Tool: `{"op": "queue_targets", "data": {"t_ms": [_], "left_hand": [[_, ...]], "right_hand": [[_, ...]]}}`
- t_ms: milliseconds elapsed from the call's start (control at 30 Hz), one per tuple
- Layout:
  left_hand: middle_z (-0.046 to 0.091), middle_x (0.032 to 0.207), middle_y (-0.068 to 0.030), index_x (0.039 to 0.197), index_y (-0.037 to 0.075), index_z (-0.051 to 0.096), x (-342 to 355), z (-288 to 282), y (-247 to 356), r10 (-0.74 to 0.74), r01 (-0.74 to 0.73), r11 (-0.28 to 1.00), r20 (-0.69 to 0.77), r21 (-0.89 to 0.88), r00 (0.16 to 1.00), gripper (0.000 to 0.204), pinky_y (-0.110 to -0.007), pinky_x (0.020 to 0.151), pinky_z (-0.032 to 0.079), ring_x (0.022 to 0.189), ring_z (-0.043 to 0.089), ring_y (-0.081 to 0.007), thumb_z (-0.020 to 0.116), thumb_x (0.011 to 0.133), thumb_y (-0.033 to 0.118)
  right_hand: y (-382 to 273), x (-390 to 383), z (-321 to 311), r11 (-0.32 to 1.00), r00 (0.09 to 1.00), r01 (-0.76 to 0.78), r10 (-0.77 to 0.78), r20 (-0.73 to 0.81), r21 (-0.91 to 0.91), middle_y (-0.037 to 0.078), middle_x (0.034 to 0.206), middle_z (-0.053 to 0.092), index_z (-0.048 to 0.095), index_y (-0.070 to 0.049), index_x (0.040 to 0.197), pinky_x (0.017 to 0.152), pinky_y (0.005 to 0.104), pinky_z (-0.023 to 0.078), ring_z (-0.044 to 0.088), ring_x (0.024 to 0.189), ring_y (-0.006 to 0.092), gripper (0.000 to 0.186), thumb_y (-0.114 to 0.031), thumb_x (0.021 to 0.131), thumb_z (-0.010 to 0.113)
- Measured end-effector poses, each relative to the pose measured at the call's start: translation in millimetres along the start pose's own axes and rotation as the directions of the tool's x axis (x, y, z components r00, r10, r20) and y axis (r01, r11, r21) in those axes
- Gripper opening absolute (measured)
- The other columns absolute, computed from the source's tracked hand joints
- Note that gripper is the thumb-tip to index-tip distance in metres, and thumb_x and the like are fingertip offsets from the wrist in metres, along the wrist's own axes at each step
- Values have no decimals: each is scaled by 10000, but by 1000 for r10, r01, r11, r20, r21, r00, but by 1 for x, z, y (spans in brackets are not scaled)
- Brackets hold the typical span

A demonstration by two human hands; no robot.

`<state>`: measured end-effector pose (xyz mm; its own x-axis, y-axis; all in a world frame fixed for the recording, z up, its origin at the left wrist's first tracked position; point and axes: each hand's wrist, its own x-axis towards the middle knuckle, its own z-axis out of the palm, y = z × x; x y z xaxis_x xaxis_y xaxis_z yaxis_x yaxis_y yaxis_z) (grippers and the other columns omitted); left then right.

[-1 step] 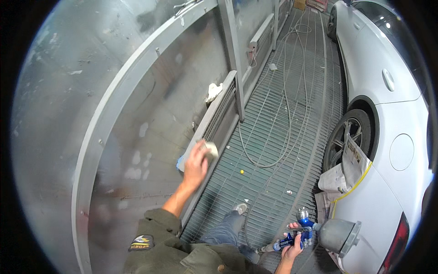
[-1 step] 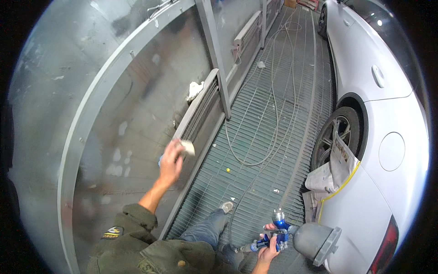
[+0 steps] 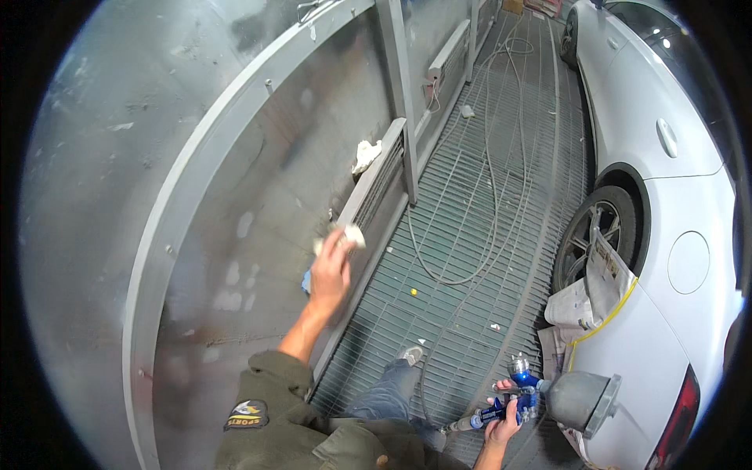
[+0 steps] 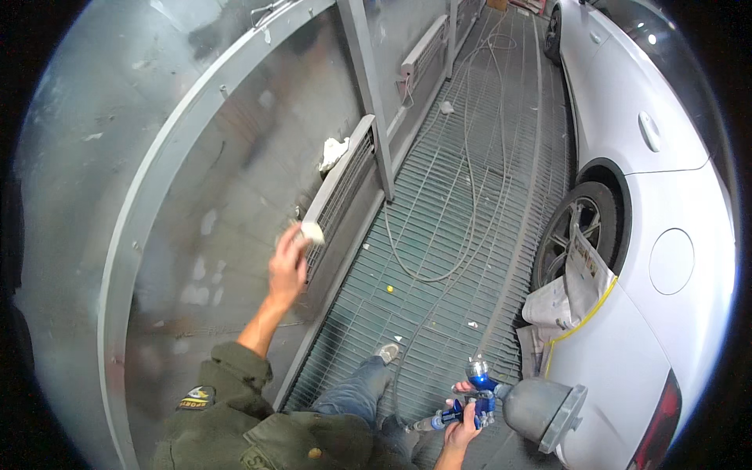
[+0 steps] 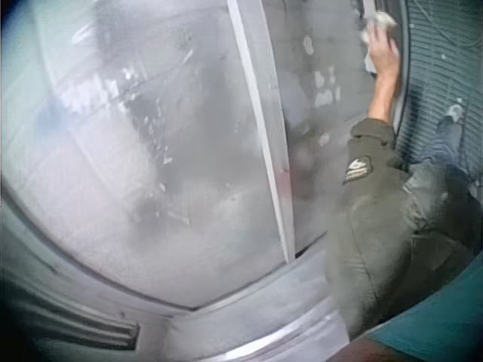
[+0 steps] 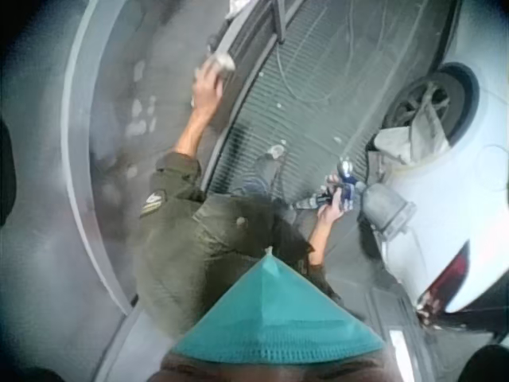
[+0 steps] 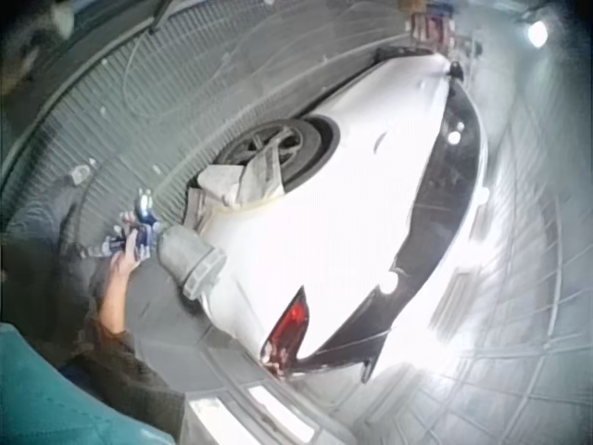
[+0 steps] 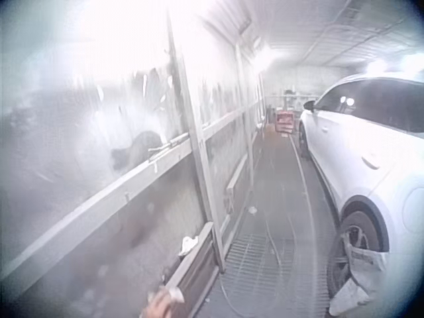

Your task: The person uses a spray gun to apply white paint to a car's rear bumper inside a paint booth. They wipe the surface with a cloth between coats and adjust the masking tape. The person then exits the booth and places the spray gun on a workbench.

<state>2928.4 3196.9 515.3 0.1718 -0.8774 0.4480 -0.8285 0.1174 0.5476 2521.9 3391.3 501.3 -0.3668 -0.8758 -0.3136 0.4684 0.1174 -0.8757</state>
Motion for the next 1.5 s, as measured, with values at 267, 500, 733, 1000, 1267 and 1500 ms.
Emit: {"op": "queue_targets", "data": {"t_ms": [267, 500, 733, 1000, 1267, 1500], "left_hand": [[441, 1451, -207, 1383, 34, 467, 42, 97, -176, -311, 178, 915, 352, 362, 883, 541, -467, 1128, 308, 1339, 416, -373, 511, 976, 387], [686, 960, -171, 1031, 16, 675, 14, 72, -42, -216, 191, 976, 390, 103, 895, 210, -445, 806, 510, 900, 649, -351, 611, 865, 128], [613, 1206, -164, 1337, 42, 521, -156, 100, 114, 768, 553, 599, 610, -579, -194, 494, -409, 944, 474, 1101, 585, -318, 621, 940, 318], [696, 1078, -151, 1306, 79, 580, -239, 90, 180, 887, 520, 444, 441, -730, -139, 456, -377, 724, 558, 852, 698, -295, 692, 900, 252], [714, 774, -98, 1078, 30, 701, -340, 80, 239, 643, 477, 716, 747, -510, -166, 314, -238, 620, 515, 662, 660, -97, 797, 794, 122], [706, 835, -89, 1091, 38, 684, -424, 125, 284, 729, 324, 682, 580, -655, -364, 274, -262, 584, 513, 636, 650, -124, 739, 861, 175]], "right_hand": [[-30, 0, 41, 997, 1000, -10, 9, -5, -78, 207, 1176, 627, 502, 62, 1273, 727, 359, 603, 635, 1091, 334, 454, -219, 936, 620], [3, -21, 38, 997, 966, 29, -46, -254, -72, 155, 1238, 609, 502, 25, 1289, 813, 399, 544, 620, 1061, 273, 452, -270, 960, 597], [-6, -37, 64, 864, 620, 500, -306, -722, 63, 36, 885, 540, 520, -62, 1178, 610, 257, 455, 492, 741, 108, 347, -371, 1042, 440], [-26, -155, -77, 706, 459, 698, -311, -832, 121, -70, 606, 298, 520, -115, 1103, 517, 213, 320, 297, 534, 47, 260, -359, 1042, 455], [-11, -197, -170, 513, 390, 818, -161, -906, 261, -87, 582, 296, 566, -189, 1045, 530, 234, 309, 312, 512, 46, 188, -366, 1010, 513], [4, -252, -267, 500, 320, 829, -56, -946, 251, -65, 565, 335, 559, -203, 1086, 527, 251, 327, 337, 492, 67, 124, -290, 1014, 509]]}}
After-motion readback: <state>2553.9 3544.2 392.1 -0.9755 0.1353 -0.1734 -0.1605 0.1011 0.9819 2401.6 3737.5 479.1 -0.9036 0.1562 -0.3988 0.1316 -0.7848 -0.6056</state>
